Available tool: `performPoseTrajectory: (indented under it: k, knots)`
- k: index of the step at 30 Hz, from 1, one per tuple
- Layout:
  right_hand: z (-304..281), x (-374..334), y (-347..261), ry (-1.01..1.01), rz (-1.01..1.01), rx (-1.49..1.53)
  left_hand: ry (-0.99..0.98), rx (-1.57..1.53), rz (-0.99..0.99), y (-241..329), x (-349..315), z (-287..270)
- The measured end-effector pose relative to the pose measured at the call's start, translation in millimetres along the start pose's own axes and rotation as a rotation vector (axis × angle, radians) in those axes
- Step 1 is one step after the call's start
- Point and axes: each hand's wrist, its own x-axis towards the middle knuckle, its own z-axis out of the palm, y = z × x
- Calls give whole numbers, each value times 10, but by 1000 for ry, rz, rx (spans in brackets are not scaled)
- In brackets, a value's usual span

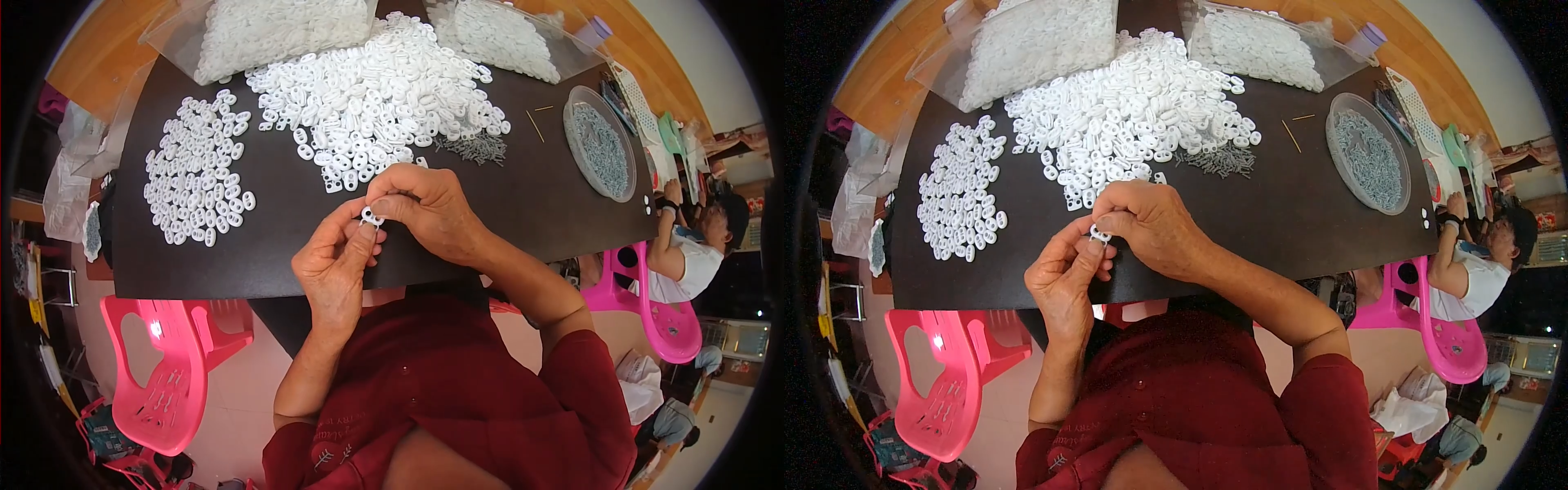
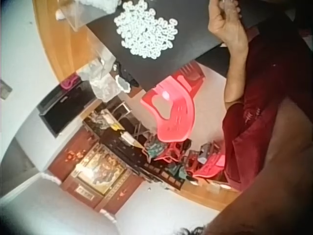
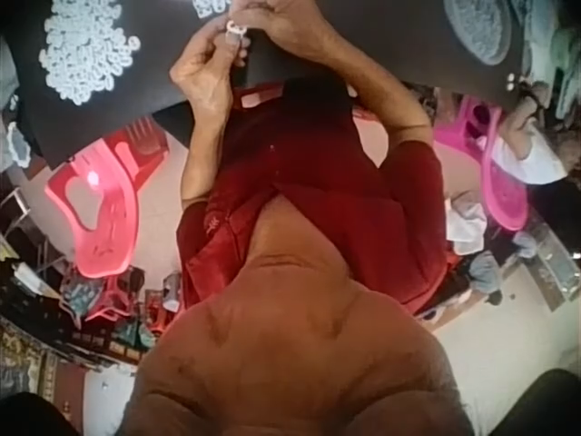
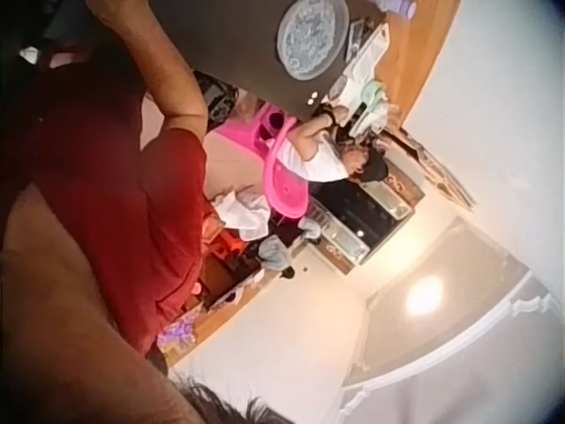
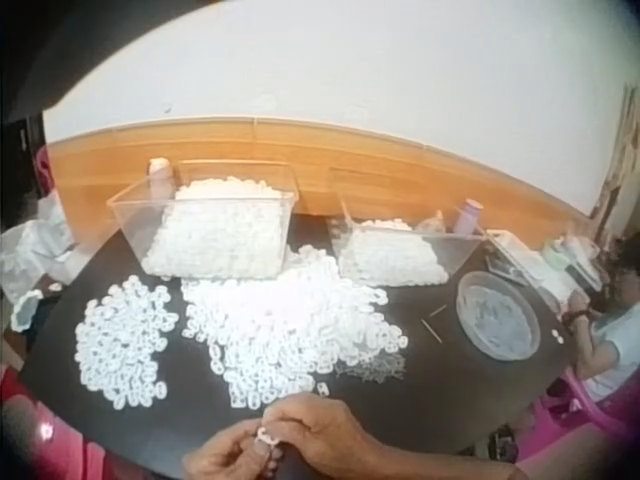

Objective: The recorder is manually assembling small white plastic clips by inserting metal pins into the pre-drilled holes.

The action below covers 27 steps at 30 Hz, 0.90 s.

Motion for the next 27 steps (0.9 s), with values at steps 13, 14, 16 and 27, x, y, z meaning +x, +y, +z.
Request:
performPoseTrajectory:
  k: [13, 14, 16, 27]
  knots:
    - [207, -143, 93, 125, -205, 34, 53, -138, -12, -22, 4, -7]
    - [219, -143, 100, 124, -205, 35, 54, -137, -12, -26, -2, -9]
    - [237, -142, 109, 203, -389, -165, 65, -154, 16, -37, -9, -12]
    - [303, -133, 76, 298, -546, -410, 93, -220, 29, -6, 25, -21]
